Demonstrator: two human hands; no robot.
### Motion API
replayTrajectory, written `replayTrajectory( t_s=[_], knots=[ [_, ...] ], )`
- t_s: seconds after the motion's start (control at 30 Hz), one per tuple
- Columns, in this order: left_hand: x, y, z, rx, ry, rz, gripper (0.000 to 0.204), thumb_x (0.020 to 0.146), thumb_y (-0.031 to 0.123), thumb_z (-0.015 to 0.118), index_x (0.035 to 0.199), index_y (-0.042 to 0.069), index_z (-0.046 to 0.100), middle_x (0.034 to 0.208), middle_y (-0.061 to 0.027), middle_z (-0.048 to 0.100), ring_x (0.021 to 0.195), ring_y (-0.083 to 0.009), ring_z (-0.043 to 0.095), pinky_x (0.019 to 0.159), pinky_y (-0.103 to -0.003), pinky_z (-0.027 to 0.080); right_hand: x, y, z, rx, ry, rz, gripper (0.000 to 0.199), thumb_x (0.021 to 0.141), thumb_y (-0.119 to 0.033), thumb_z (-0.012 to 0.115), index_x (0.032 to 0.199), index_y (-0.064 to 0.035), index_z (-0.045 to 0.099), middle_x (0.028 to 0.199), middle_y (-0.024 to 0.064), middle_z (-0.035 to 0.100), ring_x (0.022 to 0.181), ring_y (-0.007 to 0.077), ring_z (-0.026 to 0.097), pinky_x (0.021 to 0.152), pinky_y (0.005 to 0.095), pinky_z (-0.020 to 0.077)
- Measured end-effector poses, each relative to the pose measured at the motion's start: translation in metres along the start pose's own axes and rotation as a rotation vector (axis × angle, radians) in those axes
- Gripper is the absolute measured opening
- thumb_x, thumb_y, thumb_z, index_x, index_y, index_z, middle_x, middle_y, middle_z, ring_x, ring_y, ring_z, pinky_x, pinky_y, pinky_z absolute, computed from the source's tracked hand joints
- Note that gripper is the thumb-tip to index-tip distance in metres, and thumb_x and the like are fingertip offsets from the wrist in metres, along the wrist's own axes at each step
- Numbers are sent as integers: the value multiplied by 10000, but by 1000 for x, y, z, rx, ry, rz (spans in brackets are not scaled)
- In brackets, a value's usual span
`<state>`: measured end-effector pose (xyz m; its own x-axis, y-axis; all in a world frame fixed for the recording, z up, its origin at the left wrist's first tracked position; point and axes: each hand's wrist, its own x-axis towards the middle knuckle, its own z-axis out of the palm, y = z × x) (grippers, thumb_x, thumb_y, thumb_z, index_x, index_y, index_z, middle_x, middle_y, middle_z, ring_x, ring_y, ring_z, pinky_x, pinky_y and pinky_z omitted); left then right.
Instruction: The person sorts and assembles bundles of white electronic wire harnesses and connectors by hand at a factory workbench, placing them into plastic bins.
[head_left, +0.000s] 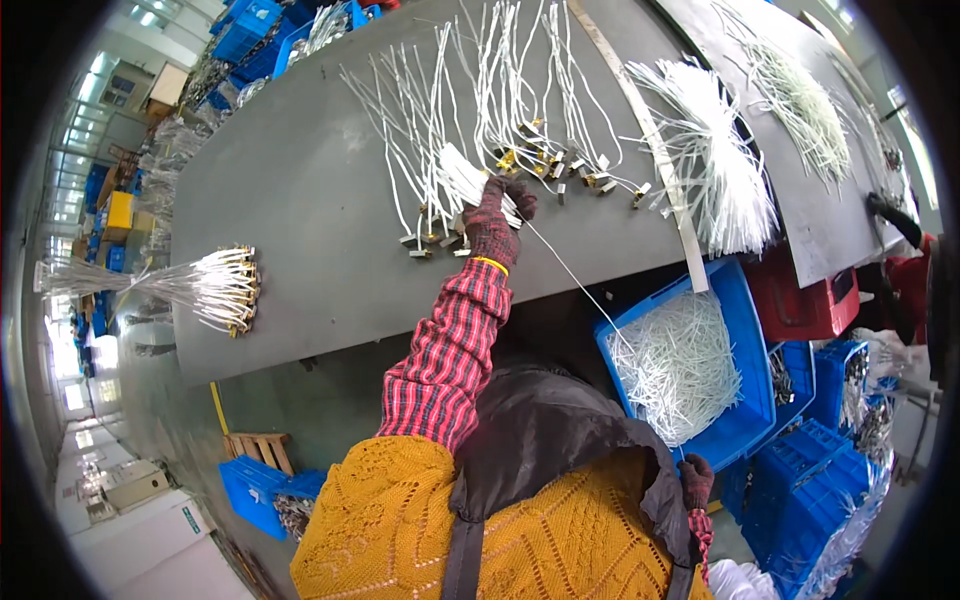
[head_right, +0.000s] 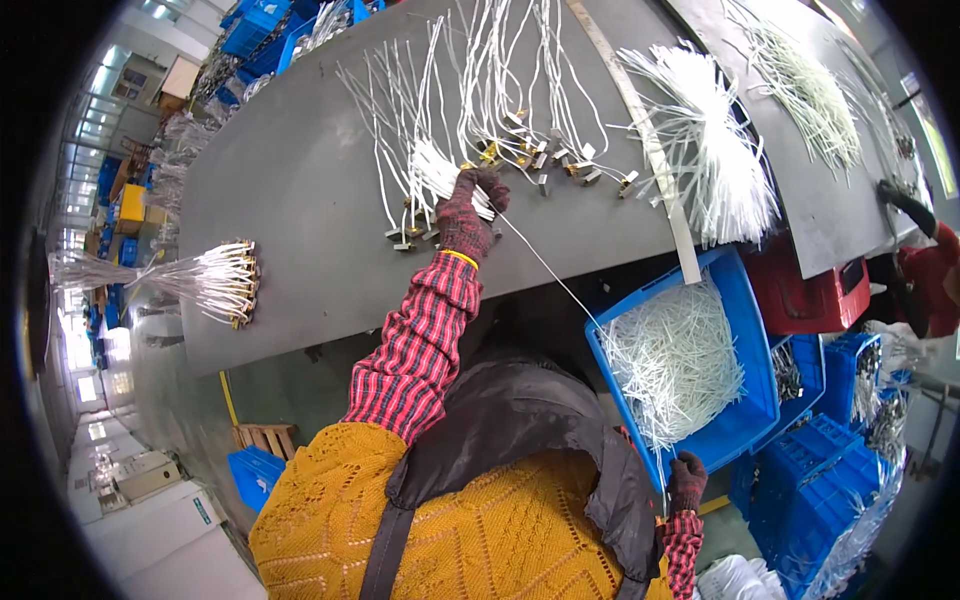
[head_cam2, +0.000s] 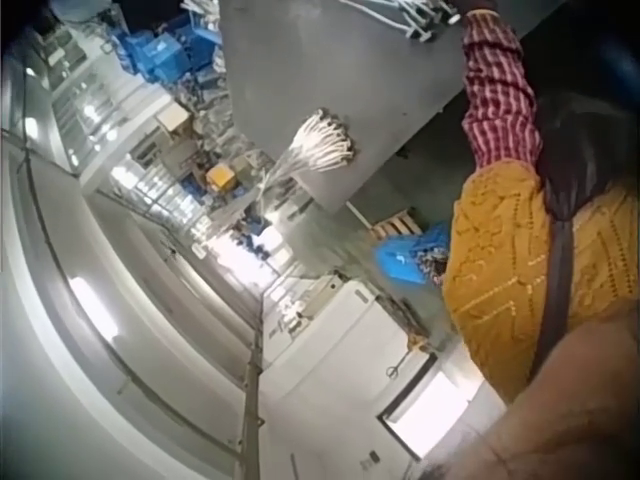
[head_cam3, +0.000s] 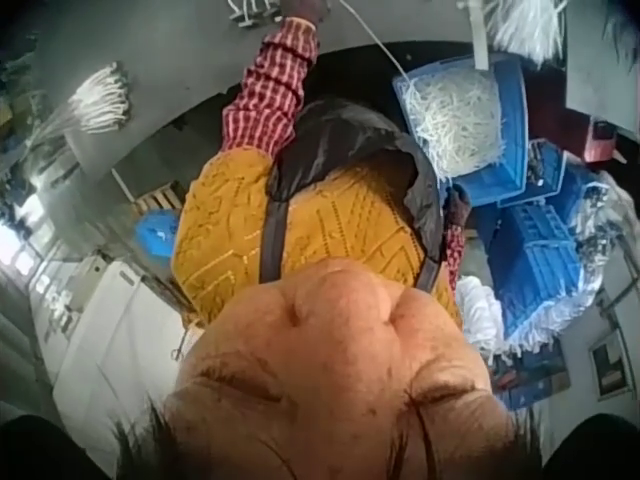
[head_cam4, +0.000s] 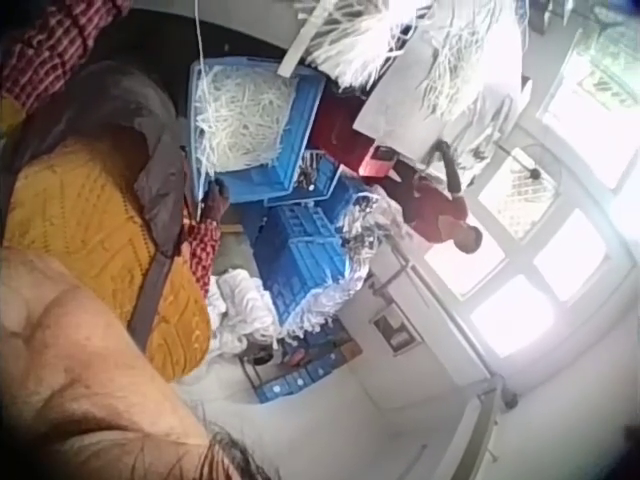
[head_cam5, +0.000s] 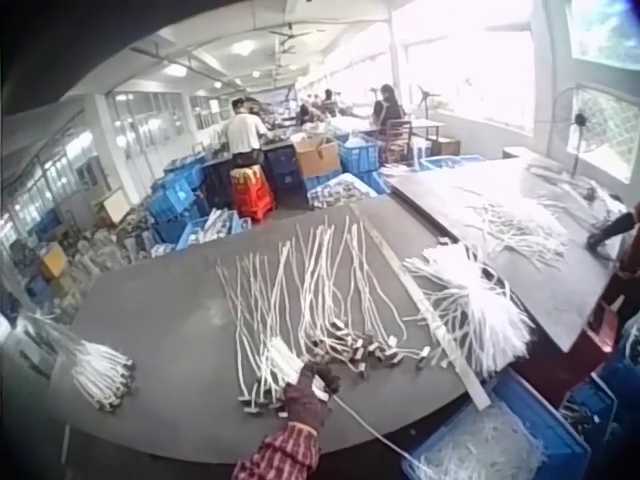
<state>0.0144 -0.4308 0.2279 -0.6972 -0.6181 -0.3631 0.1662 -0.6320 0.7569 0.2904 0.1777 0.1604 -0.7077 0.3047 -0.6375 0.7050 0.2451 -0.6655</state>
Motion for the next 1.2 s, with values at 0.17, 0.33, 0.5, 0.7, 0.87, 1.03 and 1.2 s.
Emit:
replayTrajectory(
  t_s=[0.17, 0.33, 0.5, 0.7, 0.87, 1.03, 1.2],
  knots=[
    [-21, -9, -24, -30, -244, 1, 222, 973, 227, 620, 918, 16, 665, 769, -103, 680, 680, -221, 679, 597, -352, 562, 6, -50, 88, 44, -167, -44, 299, 851, -76, 691, 1143, -28, 642, 822, 36, 636, 580, 118, 541, 499, 268, 437],
    [-65, -16, -31, 55, -236, -117, 246, 982, 234, 622, 879, 14, 663, 796, -94, 676, 701, -185, 662, 612, -336, 551, 6, -207, 263, -5, -542, -236, 530, 882, -88, 687, 1371, -46, 486, 951, 65, 638, 706, 117, 565, 593, 272, 475],
    [-51, -21, -37, 59, -173, -128, 196, 952, 183, 638, 903, -2, 685, 769, -81, 684, 642, -164, 640, 585, -313, 524, -4, -322, 404, 16, -585, -706, 465, 926, -85, 660, 1349, -69, 465, 910, 41, 614, 693, 97, 560, 565, 242, 462],
    [-18, 43, -50, 450, -36, -90, 257, 887, 238, 706, 1012, 14, 707, 831, -69, 712, 661, -149, 637, 572, -344, 512, -27, -360, 483, 81, -627, -604, 371, 896, -23, 649, 1241, -79, 524, 906, 57, 616, 646, 112, 581, 542, 264, 492],
    [12, 21, -77, 727, 87, 84, 343, 862, 269, 734, 1066, -6, 703, 868, -77, 726, 724, -196, 678, 666, -370, 537, -23, -343, 518, 151, -590, -714, 339, 908, -49, 657, 1225, -54, 535, 905, 63, 627, 640, 109, 592, 539, 256, 494],
    [20, 44, -106, 804, 183, -37, 406, 887, 441, 654, 986, 54, 725, 905, -199, 719, 853, -376, 696, 744, -466, 537, -33, -355, 536, 41, -597, -609, 392, 886, -103, 732, 1239, -68, 564, 1048, 64, 658, 828, 129, 623, 664, 276, 534],
    [38, 123, -152, 595, 273, 173, 171, 883, 200, 661, 921, 34, 684, 747, -19, 663, 629, -113, 631, 555, -268, 502, -6, -384, 508, -452, -443, -1030, 492, 833, -116, 765, 1285, -76, 576, 1110, 83, 657, 892, 202, 646, 778, 352, 538]
  ],
)
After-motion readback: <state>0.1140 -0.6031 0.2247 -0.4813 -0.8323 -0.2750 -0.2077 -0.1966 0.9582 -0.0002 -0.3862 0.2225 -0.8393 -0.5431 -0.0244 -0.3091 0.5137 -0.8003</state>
